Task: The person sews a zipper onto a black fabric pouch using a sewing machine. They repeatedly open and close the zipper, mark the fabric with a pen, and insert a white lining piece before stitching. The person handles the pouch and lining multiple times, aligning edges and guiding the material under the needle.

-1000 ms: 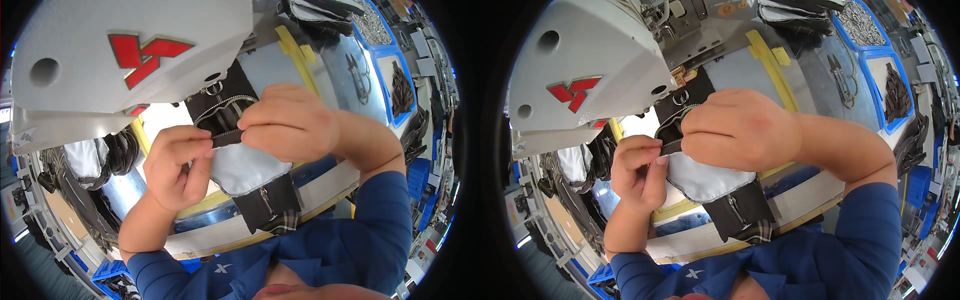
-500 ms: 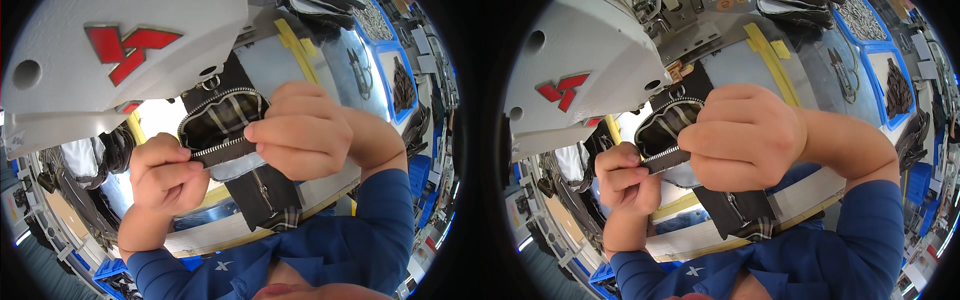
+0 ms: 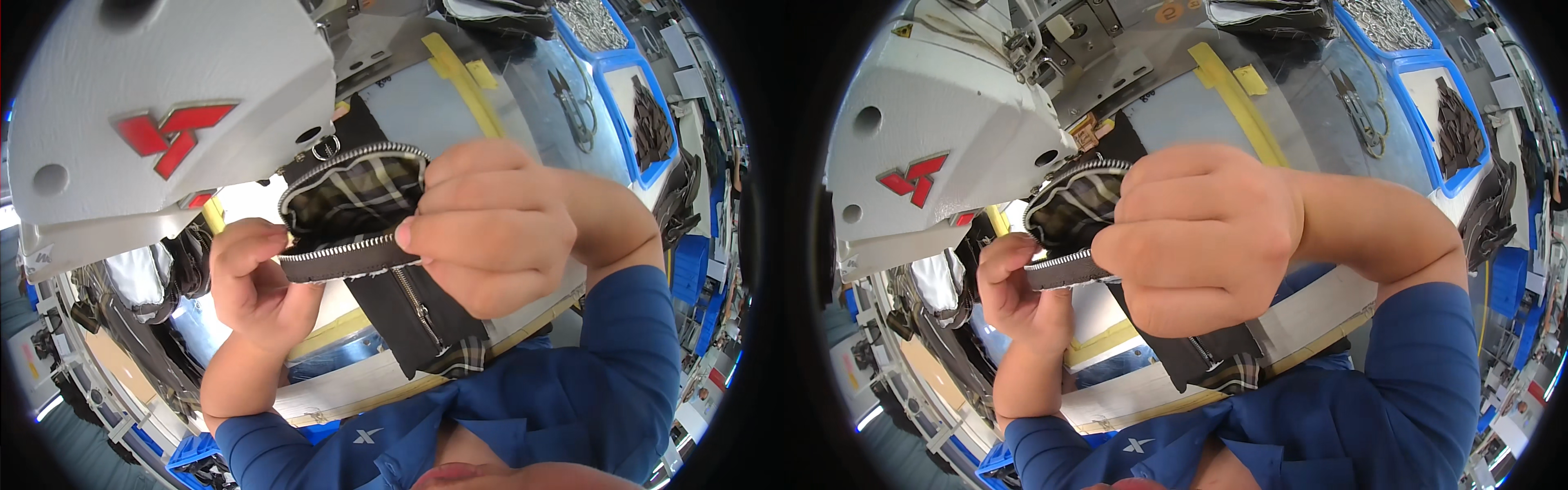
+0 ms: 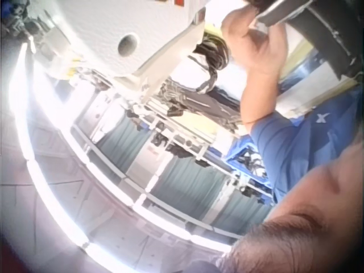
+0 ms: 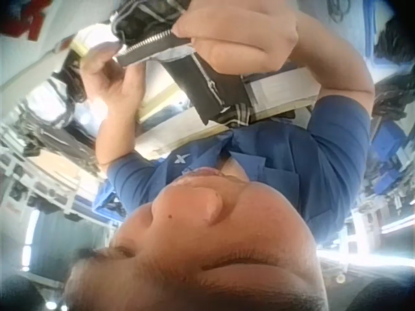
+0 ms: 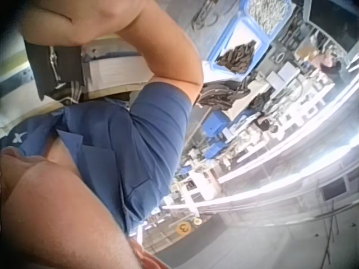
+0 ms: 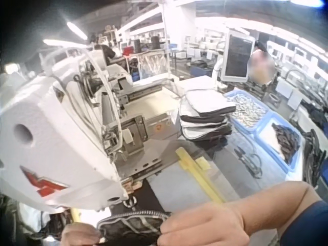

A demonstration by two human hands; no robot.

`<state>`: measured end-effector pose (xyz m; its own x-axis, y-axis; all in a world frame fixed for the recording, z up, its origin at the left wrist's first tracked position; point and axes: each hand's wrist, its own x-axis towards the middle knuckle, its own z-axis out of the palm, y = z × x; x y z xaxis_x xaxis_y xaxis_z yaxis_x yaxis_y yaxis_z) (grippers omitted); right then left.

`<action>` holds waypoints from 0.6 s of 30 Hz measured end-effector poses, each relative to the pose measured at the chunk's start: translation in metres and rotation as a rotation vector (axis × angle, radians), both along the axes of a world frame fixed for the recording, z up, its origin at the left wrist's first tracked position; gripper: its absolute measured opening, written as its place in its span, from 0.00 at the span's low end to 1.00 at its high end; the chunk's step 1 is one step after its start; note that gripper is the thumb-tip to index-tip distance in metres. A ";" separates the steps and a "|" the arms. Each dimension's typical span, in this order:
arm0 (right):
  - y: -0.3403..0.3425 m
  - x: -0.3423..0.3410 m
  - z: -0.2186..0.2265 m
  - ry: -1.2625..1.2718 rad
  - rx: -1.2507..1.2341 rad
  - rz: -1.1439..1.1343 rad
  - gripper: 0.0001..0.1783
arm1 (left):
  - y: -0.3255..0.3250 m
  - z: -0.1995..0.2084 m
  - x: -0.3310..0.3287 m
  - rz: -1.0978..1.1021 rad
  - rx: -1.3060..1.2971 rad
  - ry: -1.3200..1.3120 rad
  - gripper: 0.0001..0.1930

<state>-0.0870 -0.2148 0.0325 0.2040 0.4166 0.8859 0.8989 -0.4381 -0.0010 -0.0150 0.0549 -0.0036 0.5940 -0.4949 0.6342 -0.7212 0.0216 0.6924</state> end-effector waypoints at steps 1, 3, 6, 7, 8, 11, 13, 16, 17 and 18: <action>0.000 0.000 0.001 0.012 0.006 0.008 0.08 | 0.002 -0.001 0.001 -0.013 0.045 0.013 0.20; 0.000 0.002 0.000 0.052 0.032 0.049 0.08 | 0.004 -0.002 -0.002 0.026 0.023 0.023 0.18; 0.003 0.005 -0.004 0.104 0.143 0.107 0.09 | 0.005 0.002 0.001 0.030 -0.008 0.006 0.14; 0.003 0.006 -0.004 0.115 0.169 0.120 0.09 | 0.006 0.002 0.002 0.041 -0.017 -0.020 0.14; 0.003 0.008 -0.005 0.125 0.197 0.139 0.10 | 0.007 0.000 0.002 0.055 -0.024 -0.045 0.14; 0.002 0.009 -0.005 0.142 0.222 0.174 0.10 | 0.009 0.002 0.001 0.088 0.011 -0.087 0.15; 0.005 0.010 -0.005 0.128 0.244 0.174 0.11 | 0.007 0.002 0.000 0.097 0.012 -0.074 0.15; 0.009 0.012 -0.007 0.091 0.275 0.166 0.11 | 0.005 0.001 -0.004 0.155 0.014 0.035 0.16; 0.010 0.012 -0.007 0.079 0.282 0.165 0.11 | 0.005 0.001 -0.004 0.142 0.014 0.055 0.16; 0.010 0.012 -0.006 0.072 0.282 0.166 0.11 | 0.004 0.000 -0.004 0.130 0.014 0.076 0.16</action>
